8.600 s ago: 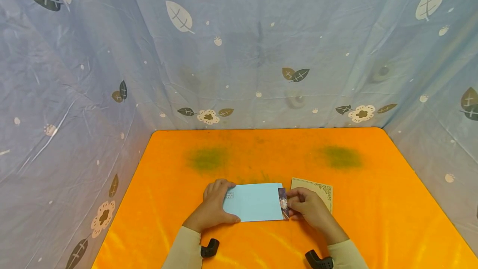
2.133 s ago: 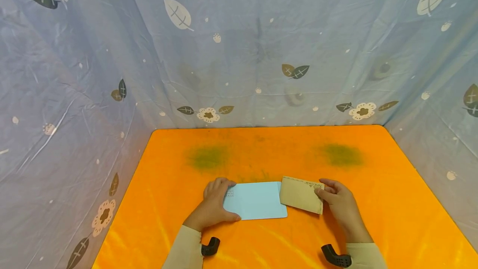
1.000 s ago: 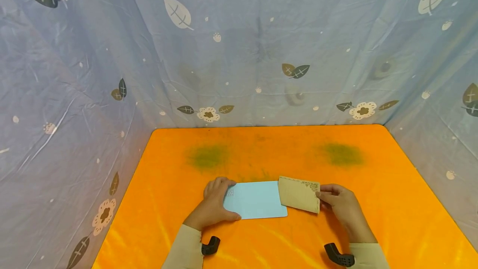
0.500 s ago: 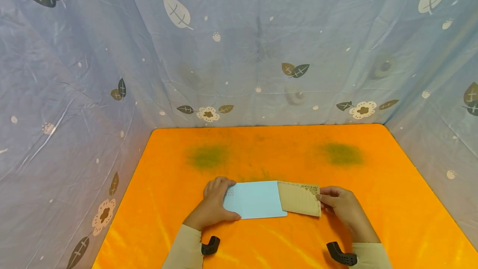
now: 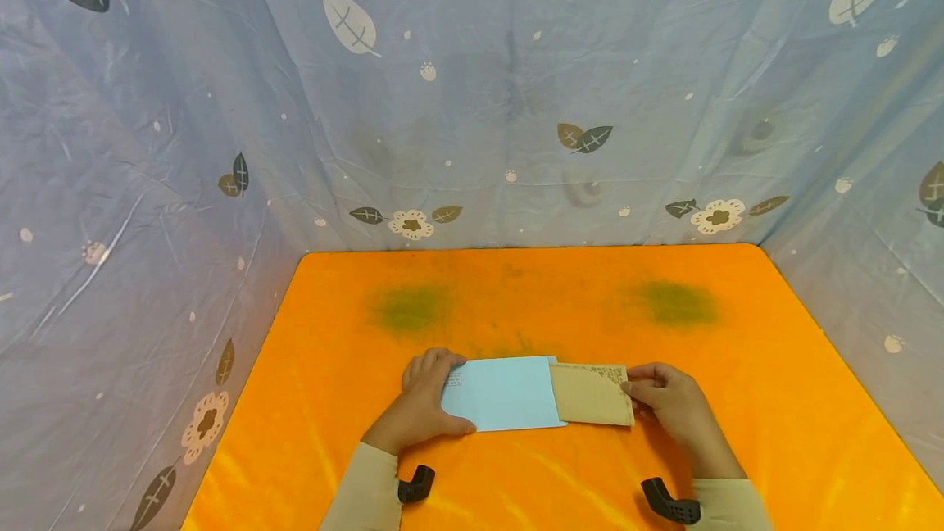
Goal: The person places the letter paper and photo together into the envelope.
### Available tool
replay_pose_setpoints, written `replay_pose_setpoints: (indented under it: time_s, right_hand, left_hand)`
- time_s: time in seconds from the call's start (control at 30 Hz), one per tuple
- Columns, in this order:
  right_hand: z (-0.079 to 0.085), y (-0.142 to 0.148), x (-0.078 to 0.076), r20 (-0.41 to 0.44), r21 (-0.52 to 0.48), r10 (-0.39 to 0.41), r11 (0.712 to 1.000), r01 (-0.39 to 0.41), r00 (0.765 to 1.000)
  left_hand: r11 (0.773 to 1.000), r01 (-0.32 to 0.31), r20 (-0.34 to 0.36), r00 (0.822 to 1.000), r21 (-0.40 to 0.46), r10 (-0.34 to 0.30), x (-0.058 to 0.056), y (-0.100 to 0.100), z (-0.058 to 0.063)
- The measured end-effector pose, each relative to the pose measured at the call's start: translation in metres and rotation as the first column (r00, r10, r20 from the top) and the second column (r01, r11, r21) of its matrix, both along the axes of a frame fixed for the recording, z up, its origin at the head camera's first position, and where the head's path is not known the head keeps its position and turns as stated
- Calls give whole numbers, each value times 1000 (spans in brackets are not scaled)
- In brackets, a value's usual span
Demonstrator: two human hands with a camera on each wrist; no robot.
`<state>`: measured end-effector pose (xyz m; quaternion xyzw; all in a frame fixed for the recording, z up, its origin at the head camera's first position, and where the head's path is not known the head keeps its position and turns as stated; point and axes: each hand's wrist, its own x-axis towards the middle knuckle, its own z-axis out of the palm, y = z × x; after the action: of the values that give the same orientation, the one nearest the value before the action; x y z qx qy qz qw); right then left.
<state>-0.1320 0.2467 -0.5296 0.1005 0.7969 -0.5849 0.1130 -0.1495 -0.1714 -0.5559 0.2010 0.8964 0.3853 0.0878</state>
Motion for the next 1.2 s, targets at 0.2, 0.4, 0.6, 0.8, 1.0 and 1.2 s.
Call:
replay_pose_setpoints:
  time_s: [0.2,0.4,0.6,0.8,1.0,1.2]
  right_hand:
    - [-1,-8,0,-49,29,-11,1000,13,999]
    - [-2,-12,-1,-56,-2,14,1000,-14,998]
    - [-1,-15,0,-65,7,39,999,-38,997]
    - [-3,-17,1,-69,14,59,998,-59,996]
    - [-5,-17,1,-74,-3,76,997,-76,994]
    - [-5,-17,1,-69,-7,81,997,-82,994]
  left_hand:
    - [1000,1,-2,1000,5,-1,1,0,-1]
    - [1000,-4,1,1000,0,4,1,0,0]
    - [1000,-1,0,1000,4,1,1,0,0]
    - [1000,1,-3,1000,-3,-1,0,-1,-2]
    - [1000,5,-6,1000,-17,-5,0,-1,-3]
    - [1000,6,-14,1000,-3,-6,0,-1,-3]
